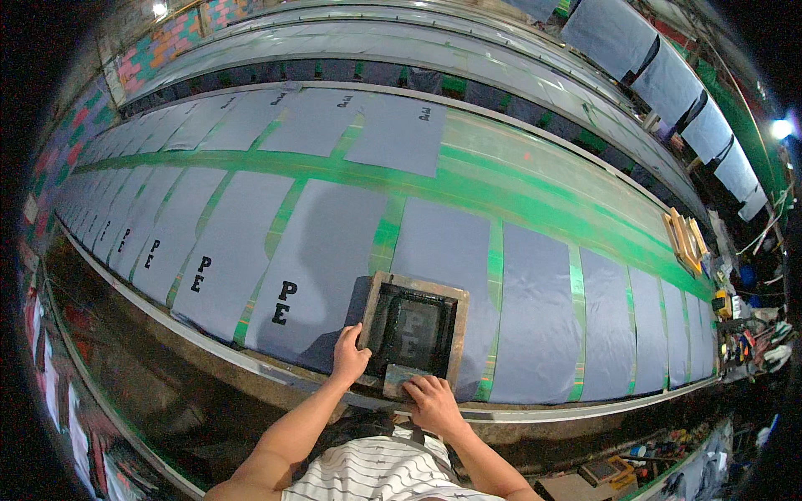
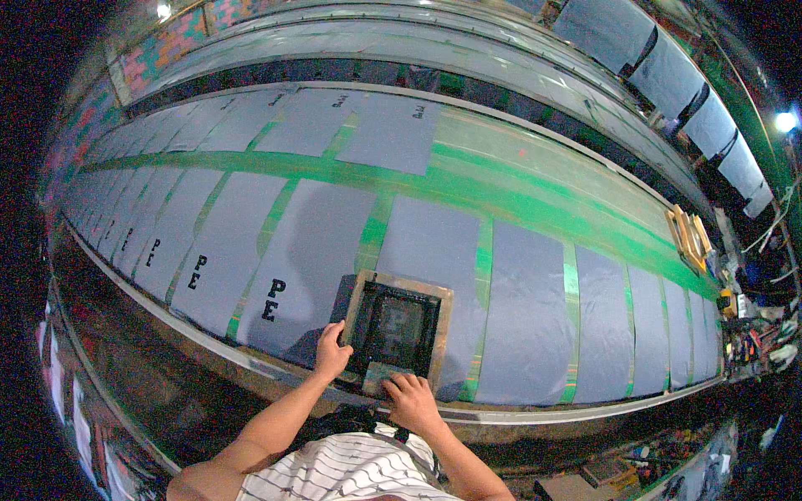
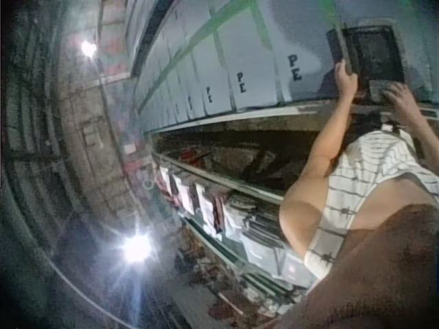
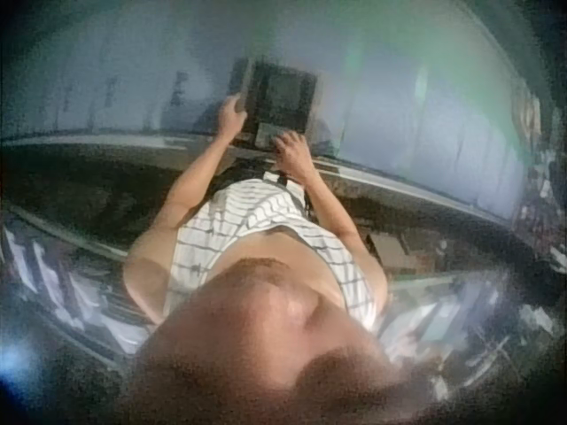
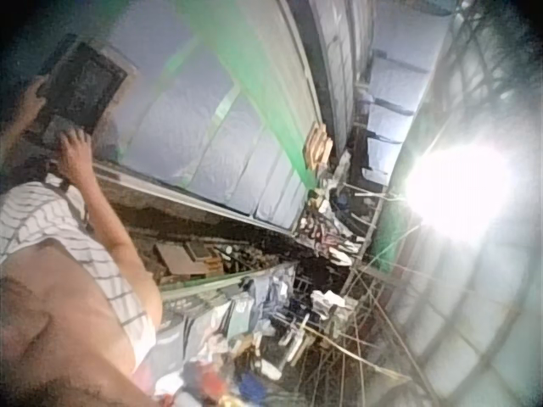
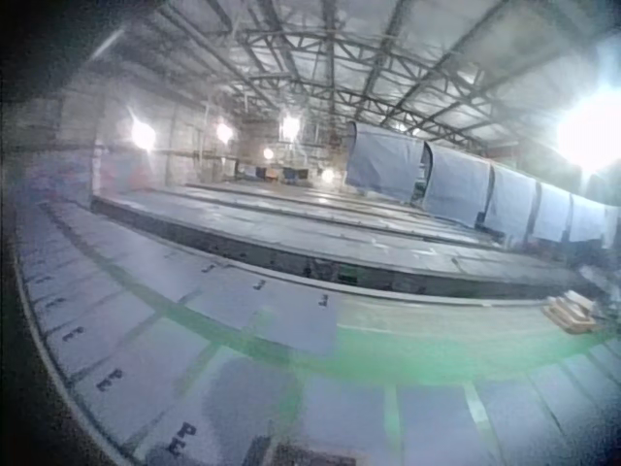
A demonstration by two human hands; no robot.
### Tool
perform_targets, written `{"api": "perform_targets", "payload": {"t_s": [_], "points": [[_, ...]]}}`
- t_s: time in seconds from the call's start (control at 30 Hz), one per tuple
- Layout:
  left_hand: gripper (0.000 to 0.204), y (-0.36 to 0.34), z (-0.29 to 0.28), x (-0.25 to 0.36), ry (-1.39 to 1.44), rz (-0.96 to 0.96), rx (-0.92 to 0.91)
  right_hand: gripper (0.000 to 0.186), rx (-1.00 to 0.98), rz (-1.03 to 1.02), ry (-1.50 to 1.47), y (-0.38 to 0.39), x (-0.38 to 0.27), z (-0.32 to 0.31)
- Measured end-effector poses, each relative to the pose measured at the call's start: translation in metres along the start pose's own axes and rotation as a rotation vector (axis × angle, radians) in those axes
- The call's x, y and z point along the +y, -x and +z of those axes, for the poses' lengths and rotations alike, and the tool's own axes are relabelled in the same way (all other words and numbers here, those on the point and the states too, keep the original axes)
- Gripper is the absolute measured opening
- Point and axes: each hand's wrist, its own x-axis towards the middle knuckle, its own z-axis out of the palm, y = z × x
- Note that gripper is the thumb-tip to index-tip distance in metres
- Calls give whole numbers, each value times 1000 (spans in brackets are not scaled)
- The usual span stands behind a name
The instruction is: The person uses a squeegee to press ink through a screen-printing frame onto a gray fabric panel laid on a green work surface. The person repeatedly repositions the frame and scrapes ink across it to print the letters 'PE' on successive panels.
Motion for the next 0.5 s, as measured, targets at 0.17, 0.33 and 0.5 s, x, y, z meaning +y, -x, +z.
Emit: {"api": "perform_targets", "payload": {"t_s": [0.17,0.33,0.5], "points": [[65,-1,4,1,-33,23,-1,40,57,179,59,-19,7,10],[65,-4,-1,10,-10,-3,-21,41,53,175,-24,-18,8,3],[66,-8,1,10,-30,26,-13,50,187,48,21,-1,14,22]]}}
